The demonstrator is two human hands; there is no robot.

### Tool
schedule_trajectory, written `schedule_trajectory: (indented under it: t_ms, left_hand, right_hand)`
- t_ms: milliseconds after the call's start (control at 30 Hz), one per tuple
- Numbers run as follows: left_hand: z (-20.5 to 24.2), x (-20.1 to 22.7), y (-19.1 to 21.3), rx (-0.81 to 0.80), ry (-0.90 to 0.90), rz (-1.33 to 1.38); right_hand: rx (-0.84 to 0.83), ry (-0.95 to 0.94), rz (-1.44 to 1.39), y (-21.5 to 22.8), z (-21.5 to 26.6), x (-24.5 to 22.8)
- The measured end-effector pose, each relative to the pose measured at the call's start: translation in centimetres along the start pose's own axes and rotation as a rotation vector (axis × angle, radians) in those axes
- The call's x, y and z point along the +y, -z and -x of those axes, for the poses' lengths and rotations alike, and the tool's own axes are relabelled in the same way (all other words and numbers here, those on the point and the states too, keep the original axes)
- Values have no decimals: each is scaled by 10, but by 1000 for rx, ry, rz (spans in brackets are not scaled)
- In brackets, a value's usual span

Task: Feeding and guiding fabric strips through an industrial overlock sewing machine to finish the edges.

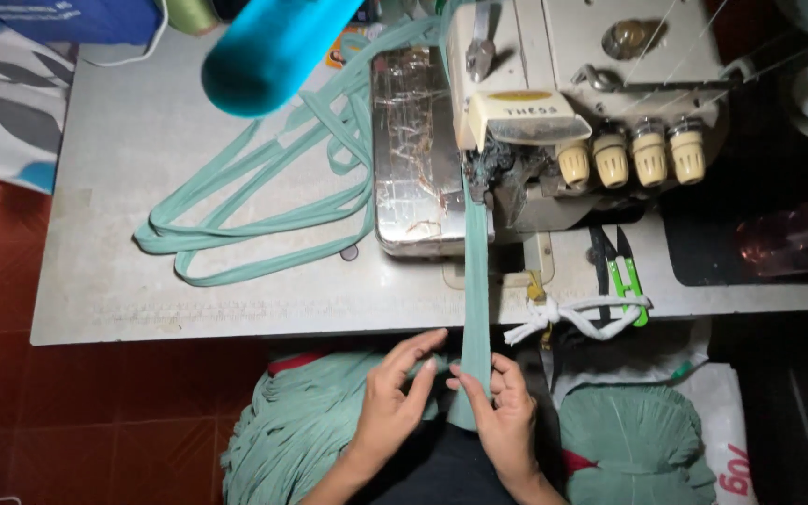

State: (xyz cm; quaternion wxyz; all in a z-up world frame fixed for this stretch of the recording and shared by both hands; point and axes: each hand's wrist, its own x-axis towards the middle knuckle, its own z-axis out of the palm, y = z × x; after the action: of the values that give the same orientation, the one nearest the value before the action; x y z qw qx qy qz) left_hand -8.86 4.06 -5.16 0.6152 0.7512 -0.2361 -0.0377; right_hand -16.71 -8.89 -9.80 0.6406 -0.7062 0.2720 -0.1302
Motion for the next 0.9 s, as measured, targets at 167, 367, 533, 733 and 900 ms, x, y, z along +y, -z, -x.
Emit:
schedule_trajectory:
  t_ms: [167,367,533,733,900]
  left_hand:
    - [42,-18,-20,-143,460,351]
    - [45,-20,-25,-222,508,426]
    - [60,-37,-34,-226,526,599]
    - [68,-41,-33,-177,573,701]
    - [64,-23,-26,-162,677,703]
  right_hand:
    - [91,214,343,13,22,12]
    - [65,280,381,18,30,9]
    - [-31,346,319,22,37,7]
    - [-35,274,288,23,46,-6]
    - [-50,240,297,26,48,-7]
